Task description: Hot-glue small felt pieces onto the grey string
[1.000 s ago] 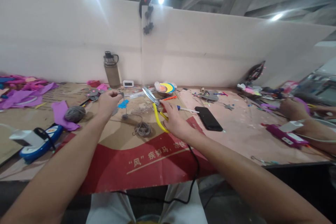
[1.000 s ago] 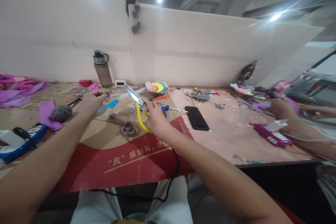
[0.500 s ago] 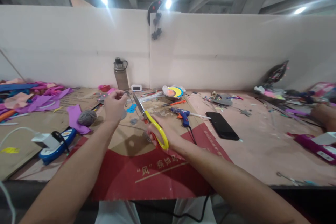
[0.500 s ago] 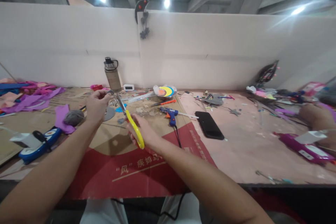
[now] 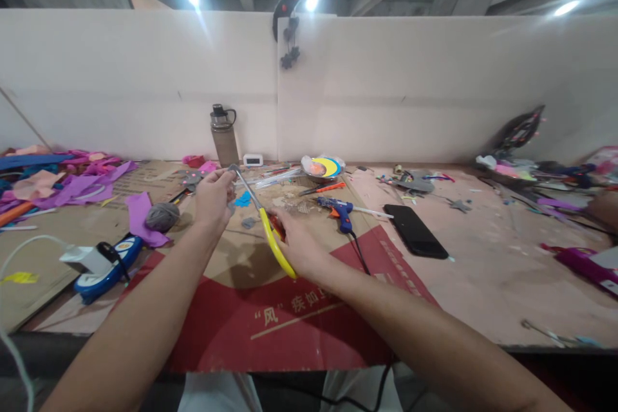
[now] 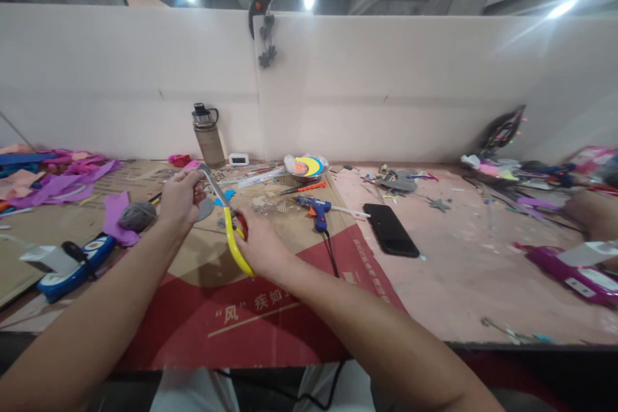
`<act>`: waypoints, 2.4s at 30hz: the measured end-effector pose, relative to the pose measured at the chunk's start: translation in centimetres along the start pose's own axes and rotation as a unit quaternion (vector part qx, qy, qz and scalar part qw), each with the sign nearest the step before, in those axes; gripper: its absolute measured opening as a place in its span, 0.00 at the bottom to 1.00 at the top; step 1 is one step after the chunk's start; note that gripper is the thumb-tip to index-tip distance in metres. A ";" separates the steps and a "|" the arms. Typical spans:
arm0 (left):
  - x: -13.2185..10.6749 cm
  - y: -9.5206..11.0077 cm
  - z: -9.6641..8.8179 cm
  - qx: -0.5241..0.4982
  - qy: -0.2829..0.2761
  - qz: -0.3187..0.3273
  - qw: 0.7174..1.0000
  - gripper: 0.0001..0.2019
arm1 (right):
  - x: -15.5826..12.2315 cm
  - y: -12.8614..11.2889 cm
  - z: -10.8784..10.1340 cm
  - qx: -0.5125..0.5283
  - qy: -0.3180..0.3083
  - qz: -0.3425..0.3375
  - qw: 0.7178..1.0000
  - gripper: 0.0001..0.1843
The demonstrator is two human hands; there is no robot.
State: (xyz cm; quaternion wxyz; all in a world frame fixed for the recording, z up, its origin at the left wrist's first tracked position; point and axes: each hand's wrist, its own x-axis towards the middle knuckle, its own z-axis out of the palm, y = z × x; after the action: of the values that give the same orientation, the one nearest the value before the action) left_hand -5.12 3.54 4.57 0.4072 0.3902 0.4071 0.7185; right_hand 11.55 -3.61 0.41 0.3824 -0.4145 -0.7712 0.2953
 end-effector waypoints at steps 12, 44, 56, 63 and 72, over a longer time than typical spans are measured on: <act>-0.5 0.1 0.5 -0.051 -0.013 -0.012 0.999 0.08 | -0.1 0.4 0.1 -0.011 0.003 -0.001 1.000 0.20; 0.0 0.4 0.2 -0.076 -0.117 -0.088 0.986 0.04 | 0.0 2.0 -2.0 -0.323 0.080 0.011 0.943 0.27; -0.4 0.7 0.3 -0.047 -0.120 -0.070 0.989 0.04 | 0.1 2.7 -2.1 -0.363 0.093 -0.028 0.927 0.24; -0.6 1.0 0.3 -0.028 -0.121 -0.060 0.990 0.04 | 0.4 2.9 -2.5 -0.396 0.097 -0.032 0.913 0.26; -0.6 1.3 0.4 -0.027 -0.127 -0.061 0.990 0.02 | 0.4 2.8 -3.3 -0.422 0.101 -0.047 0.900 0.27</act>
State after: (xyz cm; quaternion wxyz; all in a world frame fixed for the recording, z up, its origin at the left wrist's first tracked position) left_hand -4.86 2.67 5.76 0.5090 0.4416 0.3560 0.6475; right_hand 15.27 -1.43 0.15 0.2609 -0.5279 -0.7994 -0.1192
